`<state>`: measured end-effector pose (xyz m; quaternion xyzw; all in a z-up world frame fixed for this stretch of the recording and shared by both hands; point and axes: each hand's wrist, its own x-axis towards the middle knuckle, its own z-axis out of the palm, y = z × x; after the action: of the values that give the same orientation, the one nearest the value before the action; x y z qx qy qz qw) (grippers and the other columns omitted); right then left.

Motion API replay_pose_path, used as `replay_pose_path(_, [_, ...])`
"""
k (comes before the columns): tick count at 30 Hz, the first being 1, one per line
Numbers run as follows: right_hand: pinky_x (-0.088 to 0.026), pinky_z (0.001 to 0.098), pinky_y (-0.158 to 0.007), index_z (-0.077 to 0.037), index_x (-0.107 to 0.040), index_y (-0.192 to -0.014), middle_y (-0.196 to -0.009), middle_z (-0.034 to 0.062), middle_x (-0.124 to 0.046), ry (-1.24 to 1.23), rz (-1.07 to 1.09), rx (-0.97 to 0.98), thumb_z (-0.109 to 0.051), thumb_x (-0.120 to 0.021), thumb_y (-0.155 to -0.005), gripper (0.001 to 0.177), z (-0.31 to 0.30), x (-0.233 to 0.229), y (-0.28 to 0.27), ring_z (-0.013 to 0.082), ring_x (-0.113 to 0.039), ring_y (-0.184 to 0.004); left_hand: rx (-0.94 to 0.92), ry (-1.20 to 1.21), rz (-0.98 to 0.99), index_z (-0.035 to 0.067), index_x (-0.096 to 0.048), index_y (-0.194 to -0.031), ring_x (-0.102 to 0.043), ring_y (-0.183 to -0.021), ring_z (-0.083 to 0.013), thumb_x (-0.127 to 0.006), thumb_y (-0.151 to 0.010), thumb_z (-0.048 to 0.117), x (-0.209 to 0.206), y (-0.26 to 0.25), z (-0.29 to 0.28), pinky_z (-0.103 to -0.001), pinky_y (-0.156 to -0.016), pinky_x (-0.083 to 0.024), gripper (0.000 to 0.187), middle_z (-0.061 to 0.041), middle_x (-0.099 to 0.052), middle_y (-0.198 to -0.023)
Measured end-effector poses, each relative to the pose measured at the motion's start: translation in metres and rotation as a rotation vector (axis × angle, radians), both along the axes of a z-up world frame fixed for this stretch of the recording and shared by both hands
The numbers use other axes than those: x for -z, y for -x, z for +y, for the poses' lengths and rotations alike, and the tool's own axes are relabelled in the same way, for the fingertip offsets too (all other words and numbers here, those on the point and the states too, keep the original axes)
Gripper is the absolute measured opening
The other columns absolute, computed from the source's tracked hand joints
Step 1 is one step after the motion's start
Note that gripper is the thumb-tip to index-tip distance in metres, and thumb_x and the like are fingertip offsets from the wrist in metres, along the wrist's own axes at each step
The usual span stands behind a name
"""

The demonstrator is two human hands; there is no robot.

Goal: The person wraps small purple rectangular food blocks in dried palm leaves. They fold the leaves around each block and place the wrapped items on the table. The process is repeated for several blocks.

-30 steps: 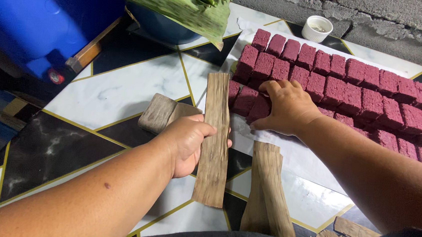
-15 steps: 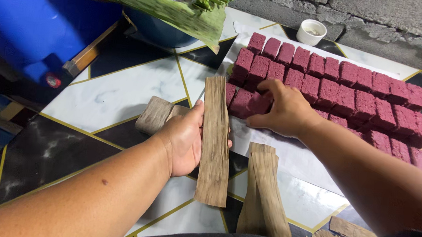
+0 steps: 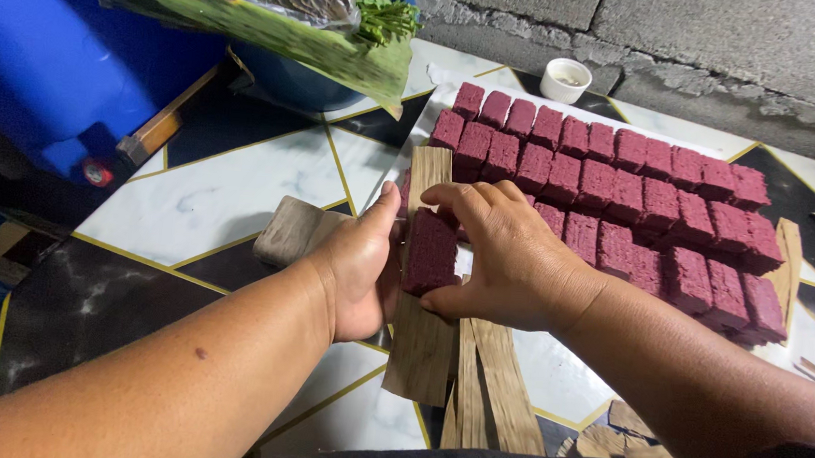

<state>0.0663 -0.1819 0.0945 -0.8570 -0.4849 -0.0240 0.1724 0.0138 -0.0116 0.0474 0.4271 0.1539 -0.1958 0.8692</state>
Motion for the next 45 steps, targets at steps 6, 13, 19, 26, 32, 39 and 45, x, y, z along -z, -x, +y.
replay_pose_path(6, [-0.040, 0.0484, -0.108, -0.005, -0.043, -0.146, -0.138, 0.0191, -0.055, -0.162, -0.026, -0.091, -0.052, -0.094, -0.059, 0.111, -0.021, -0.003, 0.010, 0.0389, -0.049, -0.128, 0.054, 0.102, -0.070, 0.015, -0.060, -0.129, -0.067, -0.107, -0.0285, -0.018, -0.095, 0.075, -0.002, 0.000, 0.004, -0.050, -0.095, -0.054, 0.081, -0.009, -0.069, -0.118])
replay_pose_path(13, [-0.032, 0.0592, -0.110, -0.015, -0.049, -0.143, -0.149, 0.0226, -0.045, -0.180, -0.241, -0.300, -0.059, -0.094, -0.046, 0.115, -0.043, -0.004, 0.040, 0.0456, -0.041, -0.135, 0.005, 0.191, -0.095, 0.013, -0.061, -0.129, -0.070, -0.106, -0.0293, -0.018, -0.092, 0.079, -0.006, 0.000, 0.010, -0.050, -0.098, -0.054, 0.087, -0.012, -0.071, -0.116])
replay_pose_path(19, [-0.043, 0.0493, -0.108, -0.023, -0.076, -0.109, -0.140, 0.0093, -0.059, -0.262, -0.201, -0.293, -0.026, -0.088, -0.072, 0.039, -0.048, -0.013, 0.055, 0.0323, -0.052, -0.128, -0.090, 0.153, -0.109, 0.014, -0.063, -0.126, -0.070, -0.097, -0.0288, -0.026, -0.093, 0.076, -0.012, 0.006, 0.004, -0.050, -0.091, -0.059, 0.079, -0.012, -0.072, -0.113])
replay_pose_path(26, [-0.046, 0.0457, -0.106, -0.020, -0.079, -0.094, -0.131, 0.0075, -0.065, -0.346, -0.180, -0.185, -0.023, -0.083, -0.081, 0.014, -0.047, -0.039, 0.043, 0.0259, -0.055, -0.125, -0.002, -0.052, -0.251, 0.023, -0.063, -0.125, -0.068, -0.096, -0.0206, -0.038, -0.087, 0.078, -0.026, 0.023, -0.002, -0.040, -0.072, -0.058, 0.072, -0.004, -0.073, -0.109])
replay_pose_path(32, [-0.042, 0.0510, -0.107, -0.017, -0.077, -0.093, -0.139, 0.0123, -0.060, -0.382, -0.290, -0.021, -0.023, -0.084, -0.082, 0.015, -0.046, -0.046, 0.036, 0.0343, -0.051, -0.129, 0.080, -0.137, -0.328, 0.021, -0.064, -0.126, -0.069, -0.100, -0.0153, -0.051, -0.073, 0.081, -0.045, 0.037, -0.018, -0.039, -0.077, -0.060, 0.080, -0.001, -0.072, -0.111])
replay_pose_path(39, [-0.039, 0.0531, -0.110, -0.015, -0.075, -0.097, -0.146, 0.0162, -0.053, -0.451, -0.389, 0.086, -0.024, -0.085, -0.084, 0.018, -0.051, -0.037, 0.035, 0.0389, -0.046, -0.133, 0.069, -0.180, -0.427, 0.019, -0.059, -0.129, -0.071, -0.097, -0.0162, -0.075, -0.074, 0.058, -0.058, 0.044, -0.027, -0.037, -0.077, -0.063, 0.070, -0.003, -0.069, -0.107])
replay_pose_path(45, [-0.040, 0.0487, -0.112, -0.007, -0.064, -0.112, -0.140, 0.0178, -0.056, -0.499, -0.347, 0.084, -0.026, -0.088, -0.081, 0.043, -0.054, -0.035, 0.024, 0.0369, -0.049, -0.136, 0.024, -0.268, -0.355, 0.018, -0.056, -0.129, -0.072, -0.095, -0.0162, -0.071, -0.087, 0.031, -0.053, 0.042, -0.032, -0.038, -0.075, -0.064, 0.047, -0.003, -0.071, -0.109])
